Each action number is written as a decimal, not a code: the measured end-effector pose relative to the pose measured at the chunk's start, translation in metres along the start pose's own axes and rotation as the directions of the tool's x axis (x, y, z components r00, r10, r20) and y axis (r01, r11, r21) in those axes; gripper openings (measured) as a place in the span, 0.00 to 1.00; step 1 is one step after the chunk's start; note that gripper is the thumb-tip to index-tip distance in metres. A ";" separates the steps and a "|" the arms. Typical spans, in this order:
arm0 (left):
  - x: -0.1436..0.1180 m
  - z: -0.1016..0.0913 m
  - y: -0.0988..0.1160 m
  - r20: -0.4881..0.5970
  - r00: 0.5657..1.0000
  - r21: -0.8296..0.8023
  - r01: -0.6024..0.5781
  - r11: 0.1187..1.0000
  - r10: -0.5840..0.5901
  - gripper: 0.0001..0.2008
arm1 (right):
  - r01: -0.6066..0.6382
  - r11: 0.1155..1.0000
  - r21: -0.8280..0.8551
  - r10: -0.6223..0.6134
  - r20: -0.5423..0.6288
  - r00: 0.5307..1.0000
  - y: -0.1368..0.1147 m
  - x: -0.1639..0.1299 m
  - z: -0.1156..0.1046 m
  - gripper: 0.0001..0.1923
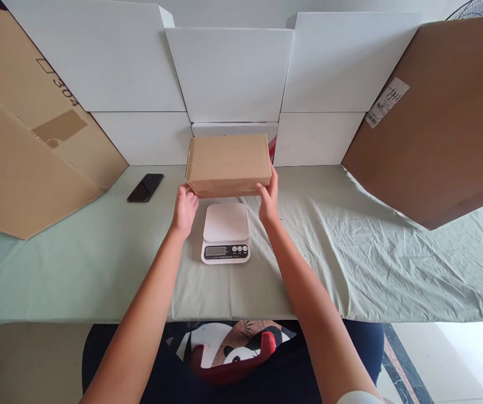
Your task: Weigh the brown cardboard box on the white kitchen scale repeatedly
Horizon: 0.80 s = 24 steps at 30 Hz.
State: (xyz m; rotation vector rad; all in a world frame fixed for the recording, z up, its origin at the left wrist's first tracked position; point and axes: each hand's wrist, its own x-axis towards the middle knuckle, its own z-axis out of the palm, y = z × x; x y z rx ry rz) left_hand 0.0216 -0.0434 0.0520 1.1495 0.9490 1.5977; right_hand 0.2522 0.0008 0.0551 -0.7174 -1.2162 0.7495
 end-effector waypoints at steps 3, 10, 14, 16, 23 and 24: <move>0.011 -0.008 -0.024 -0.028 0.999 0.008 0.024 1.000 -0.024 0.30 | -0.083 0.994 0.069 0.081 0.032 0.996 0.029 0.008 0.002 0.32; 0.016 -0.016 -0.050 -0.102 0.990 0.014 0.099 0.995 -0.098 0.30 | -0.171 0.985 0.009 0.169 0.091 0.981 0.042 -0.009 0.000 0.30; 0.020 -0.017 -0.054 -0.093 0.988 0.005 0.124 0.992 -0.123 0.31 | -0.200 0.979 -0.026 0.202 0.088 0.976 0.039 -0.010 -0.001 0.30; 0.021 -0.019 -0.053 -0.105 0.983 0.021 0.155 0.988 -0.152 0.32 | -0.219 0.975 -0.026 0.220 0.099 0.970 0.040 -0.010 -0.001 0.30; 0.021 -0.020 -0.049 -0.109 0.978 0.037 0.183 0.982 -0.178 0.34 | -0.262 0.964 -0.051 0.266 0.149 0.952 0.042 -0.009 -0.003 0.30; 0.021 -0.020 -0.048 -0.105 0.979 0.040 0.177 0.983 -0.172 0.34 | -0.263 0.963 -0.055 0.268 0.147 0.952 0.042 -0.009 -0.003 0.30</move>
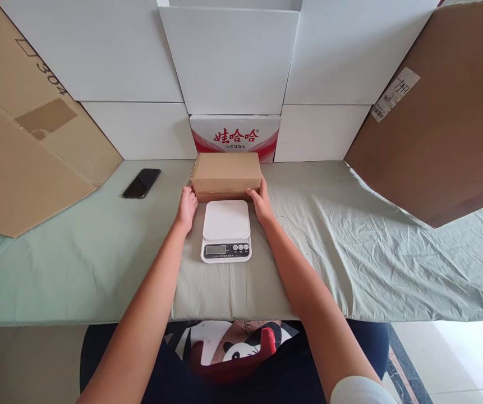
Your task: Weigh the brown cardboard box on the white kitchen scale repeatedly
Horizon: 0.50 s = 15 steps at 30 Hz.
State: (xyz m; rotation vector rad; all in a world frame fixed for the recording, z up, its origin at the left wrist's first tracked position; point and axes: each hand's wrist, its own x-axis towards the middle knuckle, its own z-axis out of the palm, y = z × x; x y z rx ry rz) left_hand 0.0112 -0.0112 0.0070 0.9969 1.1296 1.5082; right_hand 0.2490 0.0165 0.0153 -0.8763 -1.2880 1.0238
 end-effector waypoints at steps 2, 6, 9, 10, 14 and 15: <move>-0.001 0.001 0.001 0.001 1.000 0.006 -0.010 1.000 0.010 0.35 | 0.000 1.000 0.004 0.000 -0.003 1.000 0.000 0.000 0.000 0.29; -0.001 0.001 0.001 -0.004 1.000 0.016 -0.007 1.000 0.007 0.35 | 0.003 0.999 0.043 -0.003 -0.007 1.000 0.004 0.003 0.000 0.28; 0.000 0.001 0.001 -0.012 1.000 0.022 -0.006 1.000 0.006 0.35 | 0.002 0.999 0.048 -0.002 -0.010 1.000 0.008 0.005 -0.001 0.27; 0.000 0.001 0.001 -0.015 1.000 0.022 -0.008 1.000 0.008 0.36 | 0.003 0.999 0.044 -0.002 -0.010 1.000 0.008 0.005 -0.002 0.27; 0.000 0.001 -0.001 -0.029 1.000 0.016 -0.011 1.000 0.012 0.36 | 0.006 0.999 0.034 -0.006 -0.014 1.000 0.009 0.006 -0.002 0.26; 0.000 0.001 -0.002 -0.032 0.999 0.015 -0.012 1.000 0.012 0.36 | 0.010 0.999 0.032 -0.009 -0.015 1.000 0.009 0.006 -0.002 0.26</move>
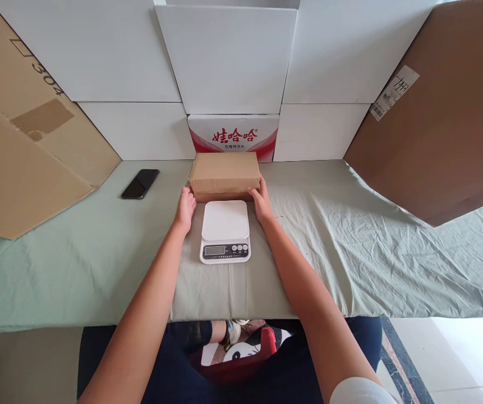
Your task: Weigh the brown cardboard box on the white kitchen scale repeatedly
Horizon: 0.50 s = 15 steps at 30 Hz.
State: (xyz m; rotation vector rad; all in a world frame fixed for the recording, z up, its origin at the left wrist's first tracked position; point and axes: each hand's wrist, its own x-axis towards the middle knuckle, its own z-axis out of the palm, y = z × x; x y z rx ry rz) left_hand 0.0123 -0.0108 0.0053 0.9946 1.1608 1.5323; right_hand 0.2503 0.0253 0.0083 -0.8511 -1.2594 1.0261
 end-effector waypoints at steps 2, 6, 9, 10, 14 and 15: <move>0.000 -0.001 -0.001 0.001 1.000 0.000 -0.007 1.000 0.007 0.36 | 0.008 1.000 -0.005 -0.008 0.003 1.000 0.000 0.000 0.000 0.26; 0.001 -0.001 -0.002 -0.005 1.000 0.007 -0.011 1.000 0.011 0.36 | -0.001 1.000 -0.016 0.001 -0.005 1.000 0.000 0.000 0.000 0.26; 0.000 0.000 -0.001 -0.015 1.000 0.007 -0.025 1.000 0.025 0.36 | -0.004 1.000 -0.014 0.004 -0.005 1.000 0.000 -0.001 0.000 0.25; 0.000 0.000 -0.001 -0.014 0.999 0.005 -0.034 0.999 0.035 0.36 | -0.003 1.000 -0.011 0.003 0.001 1.000 -0.001 -0.001 0.000 0.24; -0.002 0.002 0.003 0.000 0.999 0.001 -0.044 0.999 0.044 0.36 | -0.005 1.000 0.006 0.005 0.011 1.000 0.000 -0.001 -0.001 0.23; -0.002 0.002 0.003 0.003 0.999 -0.001 -0.041 0.999 0.041 0.36 | -0.003 1.000 0.011 0.003 0.004 1.000 0.000 0.000 -0.001 0.24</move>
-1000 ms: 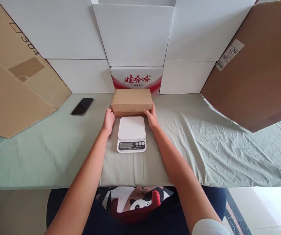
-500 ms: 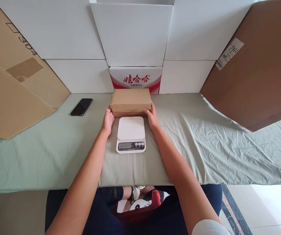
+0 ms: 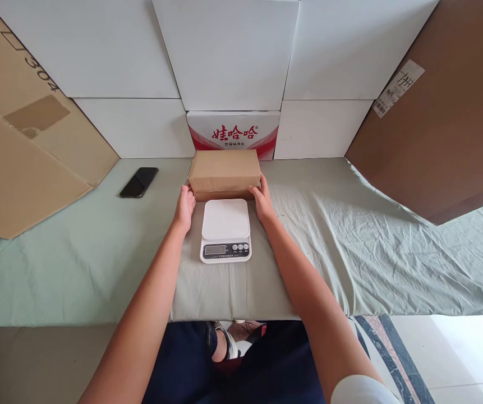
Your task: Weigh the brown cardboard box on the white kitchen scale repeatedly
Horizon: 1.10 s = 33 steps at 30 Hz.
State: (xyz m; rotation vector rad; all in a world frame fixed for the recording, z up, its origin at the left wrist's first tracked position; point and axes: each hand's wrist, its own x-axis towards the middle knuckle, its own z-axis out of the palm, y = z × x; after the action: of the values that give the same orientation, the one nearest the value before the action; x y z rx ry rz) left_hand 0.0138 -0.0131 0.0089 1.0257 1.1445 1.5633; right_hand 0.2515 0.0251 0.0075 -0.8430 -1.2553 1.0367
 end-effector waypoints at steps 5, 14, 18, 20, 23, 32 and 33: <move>-0.001 0.000 0.001 0.009 1.000 -0.001 -0.002 1.000 0.002 0.35 | -0.003 1.000 -0.009 0.003 -0.017 1.000 0.003 0.001 0.000 0.25; -0.001 0.000 0.000 0.011 1.000 -0.002 -0.007 1.000 0.007 0.36 | -0.007 0.999 -0.037 0.007 -0.010 1.000 -0.001 0.001 0.000 0.24; 0.000 0.000 -0.001 -0.002 1.000 -0.010 -0.030 0.999 0.030 0.36 | -0.004 0.998 -0.056 0.003 -0.013 1.000 -0.001 0.000 0.001 0.24; 0.000 0.000 -0.001 -0.002 0.999 -0.010 -0.034 0.999 0.034 0.36 | -0.001 0.999 -0.050 0.001 -0.010 1.000 -0.002 0.000 0.001 0.24; 0.000 0.000 -0.002 0.003 0.999 -0.012 -0.038 0.999 0.038 0.34 | -0.008 0.999 -0.037 0.007 -0.018 1.000 -0.004 -0.001 0.001 0.24; 0.006 -0.008 -0.008 -0.118 0.992 0.047 -0.042 0.998 0.048 0.35 | -0.050 0.998 -0.034 0.049 -0.022 0.999 0.003 0.001 0.002 0.30; 0.007 -0.008 -0.008 -0.121 0.992 0.046 -0.037 0.998 0.042 0.35 | -0.045 0.998 -0.034 0.045 -0.019 0.999 0.004 0.002 0.001 0.30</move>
State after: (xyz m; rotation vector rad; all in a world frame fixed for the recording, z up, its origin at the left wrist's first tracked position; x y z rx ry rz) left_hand 0.0059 -0.0070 -0.0004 0.9982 1.2530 1.6579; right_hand 0.2495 0.0279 0.0043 -0.9090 -1.2472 1.0435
